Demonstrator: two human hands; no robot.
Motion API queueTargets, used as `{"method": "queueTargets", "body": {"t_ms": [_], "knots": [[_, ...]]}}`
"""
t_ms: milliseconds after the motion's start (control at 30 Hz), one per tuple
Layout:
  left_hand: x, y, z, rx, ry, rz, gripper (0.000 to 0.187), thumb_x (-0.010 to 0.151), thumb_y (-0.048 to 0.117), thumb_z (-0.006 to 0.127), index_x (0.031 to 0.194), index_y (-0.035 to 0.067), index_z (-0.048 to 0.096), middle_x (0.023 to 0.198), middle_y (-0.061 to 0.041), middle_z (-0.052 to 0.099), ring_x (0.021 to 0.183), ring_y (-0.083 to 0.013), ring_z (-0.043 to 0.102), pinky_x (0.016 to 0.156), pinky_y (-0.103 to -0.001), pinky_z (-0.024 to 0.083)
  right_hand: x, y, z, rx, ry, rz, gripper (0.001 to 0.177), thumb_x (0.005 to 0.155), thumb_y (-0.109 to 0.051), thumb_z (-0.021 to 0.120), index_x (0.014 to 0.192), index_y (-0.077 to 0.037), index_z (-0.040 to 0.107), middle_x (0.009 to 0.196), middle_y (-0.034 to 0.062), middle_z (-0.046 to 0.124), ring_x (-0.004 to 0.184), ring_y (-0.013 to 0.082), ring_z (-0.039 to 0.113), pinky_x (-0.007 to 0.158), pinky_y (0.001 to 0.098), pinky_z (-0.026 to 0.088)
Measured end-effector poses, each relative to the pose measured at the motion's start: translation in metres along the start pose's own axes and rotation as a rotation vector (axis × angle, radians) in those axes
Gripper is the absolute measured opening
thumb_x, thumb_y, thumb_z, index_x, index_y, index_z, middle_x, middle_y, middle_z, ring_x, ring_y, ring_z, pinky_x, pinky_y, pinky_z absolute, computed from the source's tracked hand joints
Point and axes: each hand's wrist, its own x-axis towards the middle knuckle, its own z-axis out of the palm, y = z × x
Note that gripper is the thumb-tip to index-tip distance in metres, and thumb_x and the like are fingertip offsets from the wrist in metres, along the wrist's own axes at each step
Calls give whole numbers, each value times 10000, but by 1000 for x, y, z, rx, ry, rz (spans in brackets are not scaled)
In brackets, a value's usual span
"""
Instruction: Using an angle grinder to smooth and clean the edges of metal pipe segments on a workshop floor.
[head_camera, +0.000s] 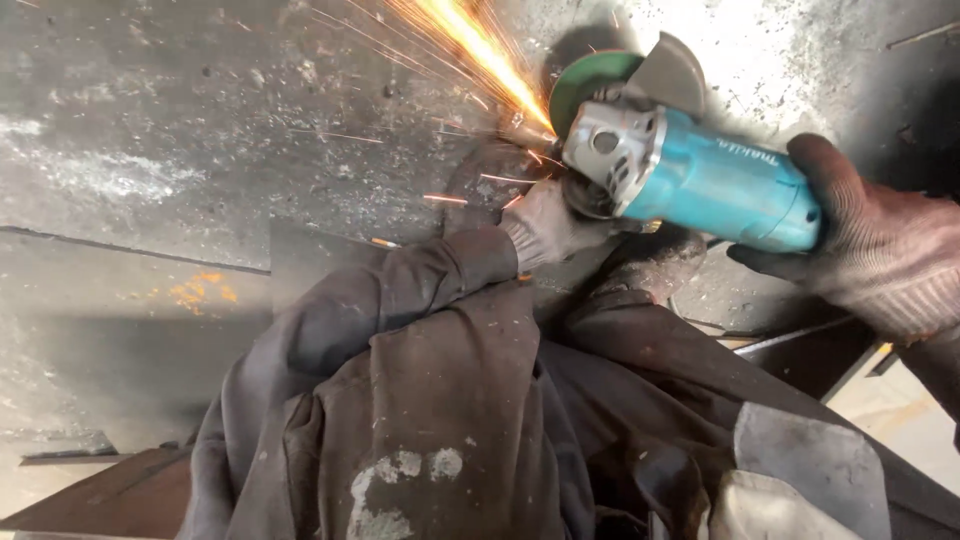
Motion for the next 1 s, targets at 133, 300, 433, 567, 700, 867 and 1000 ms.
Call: {"method": "queueTargets", "body": {"t_ms": [133,300,433,567,700,867,1000], "knots": [[2,-6,13,-158,14,-74,484,890,525,608,1246,208,695,1154,-43,774,1044,-195,750,848,-327,582,19,-69,16,10,-7,27,686,917,-439,760,1468,-135,486,1065,150,737,920,272,771,873,415,595],[-4,18,-24,-109,-50,-257,592,845,623,670,1244,188,703,1116,-98,760,1002,-287,737,810,-402,596,16,-122,13,-249,-73,121,849,849,-475,814,1522,-145,416,1092,141,726,915,263,768,835,389,624],[-14,19,-25,-231,-5,-279,564,798,596,688,1202,205,734,1061,-86,782,981,-262,756,835,-386,606,11,-107,-7,-489,-104,165,1002,783,-482,864,1576,-154,348,1126,137,715,915,258,762,797,366,654],[-7,6,-6,-248,134,-78,516,864,556,651,1215,185,722,1114,-69,778,1020,-239,752,852,-373,592,4,-34,-23,-373,-8,3,941,807,-400,825,1577,-140,351,1135,153,711,925,268,757,795,367,651],[-4,7,-8,-229,156,-118,549,803,537,695,1205,164,718,1068,-86,776,993,-258,743,847,-381,579,8,4,5,-250,89,-160,886,830,-316,790,1577,-125,354,1144,169,707,936,279,753,793,368,648],[6,31,-30,-123,-46,-245,551,838,674,637,1112,209,752,1022,-30,803,963,-201,768,825,-358,603,7,-39,38,-102,227,-327,824,859,-210,750,1578,-107,359,1155,191,704,948,293,748,790,369,645],[-4,6,2,-149,223,-163,497,831,556,604,1176,229,750,1046,-56,792,953,-243,754,812,-379,593,15,-43,39,-115,194,-359,860,797,-218,786,1545,-138,368,1176,211,694,924,307,744,739,372,650]]}}
